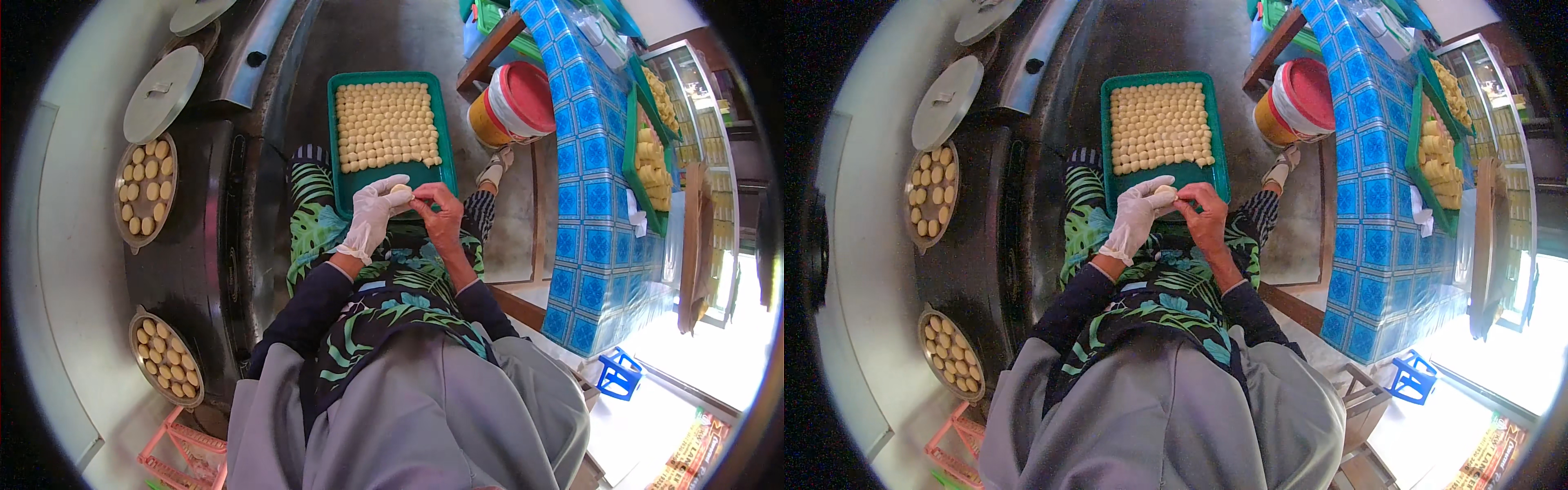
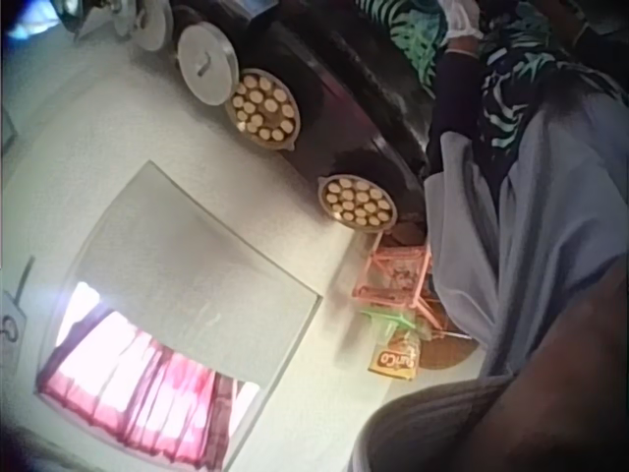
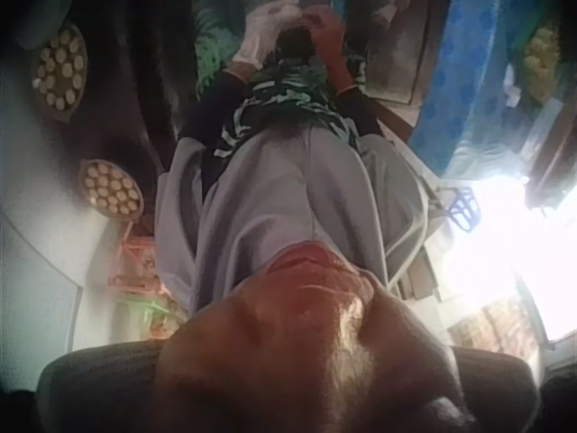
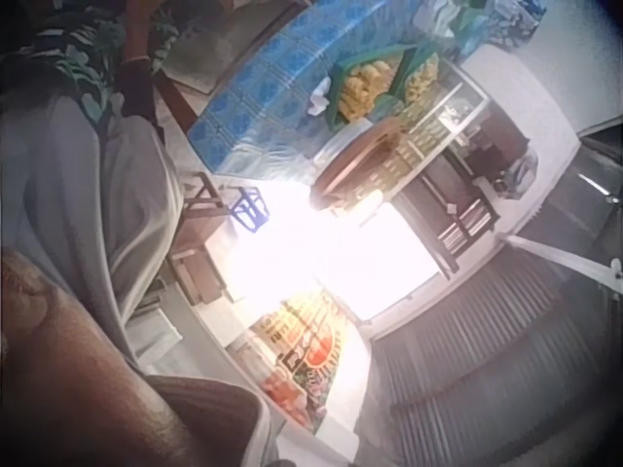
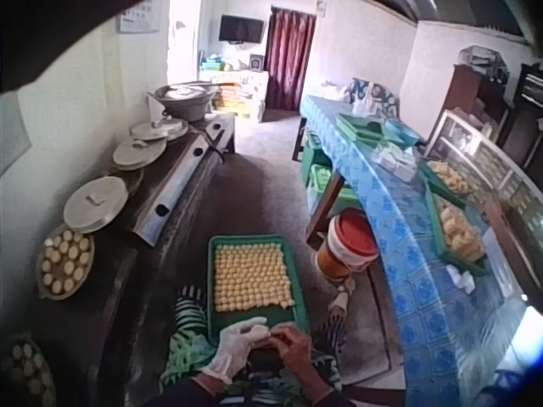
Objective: The person takes small portions of dough from a green tray, rolls them into balls by hand, and arranges them onto circular metal baking pans.
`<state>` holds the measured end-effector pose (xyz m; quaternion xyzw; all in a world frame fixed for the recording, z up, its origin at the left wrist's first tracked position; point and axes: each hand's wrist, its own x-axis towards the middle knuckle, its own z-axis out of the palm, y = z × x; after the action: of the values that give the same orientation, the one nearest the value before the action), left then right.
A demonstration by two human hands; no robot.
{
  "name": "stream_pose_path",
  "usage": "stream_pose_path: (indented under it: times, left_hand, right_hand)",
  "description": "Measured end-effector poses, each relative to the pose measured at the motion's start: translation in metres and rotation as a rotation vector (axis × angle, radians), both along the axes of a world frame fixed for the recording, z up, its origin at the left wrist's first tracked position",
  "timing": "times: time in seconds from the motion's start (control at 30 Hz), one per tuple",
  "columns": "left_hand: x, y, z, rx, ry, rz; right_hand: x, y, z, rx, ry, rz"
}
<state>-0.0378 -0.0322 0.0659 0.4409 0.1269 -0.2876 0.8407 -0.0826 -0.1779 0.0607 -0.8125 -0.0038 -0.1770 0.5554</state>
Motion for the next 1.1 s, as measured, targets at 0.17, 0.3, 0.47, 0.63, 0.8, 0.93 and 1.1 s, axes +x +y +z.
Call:
stream_pose_path:
  times: [0.17,0.3,0.47,0.63,0.8,0.93,1.1]
  left_hand:
    - [0.0,0.001,-0.007,0.055,-0.061,0.026]
    - [0.001,-0.002,-0.012,0.092,-0.082,0.051]
    - [0.006,-0.003,-0.019,0.323,-0.28,0.037]
    - [0.01,0.012,-0.014,0.124,-0.06,0.099]
    - [0.017,0.019,-0.019,-0.278,0.167,0.071]
    - [0.019,0.017,-0.024,-0.354,0.182,0.051]
    - [0.015,0.025,-0.024,-0.221,0.189,0.034]
  right_hand:
    - [0.002,0.001,0.003,0.003,0.042,0.056]
    - [0.001,0.001,-0.007,0.228,0.203,0.033]
    - [0.004,-0.003,-0.006,0.837,0.385,0.059]
    - [0.016,-0.014,0.011,1.015,0.318,0.016]
    - [0.032,-0.029,-0.025,0.071,0.333,-0.119]
    - [0.042,-0.04,-0.053,-0.213,0.168,-0.107]
    - [0.041,-0.022,-0.028,-0.316,0.122,-0.068]
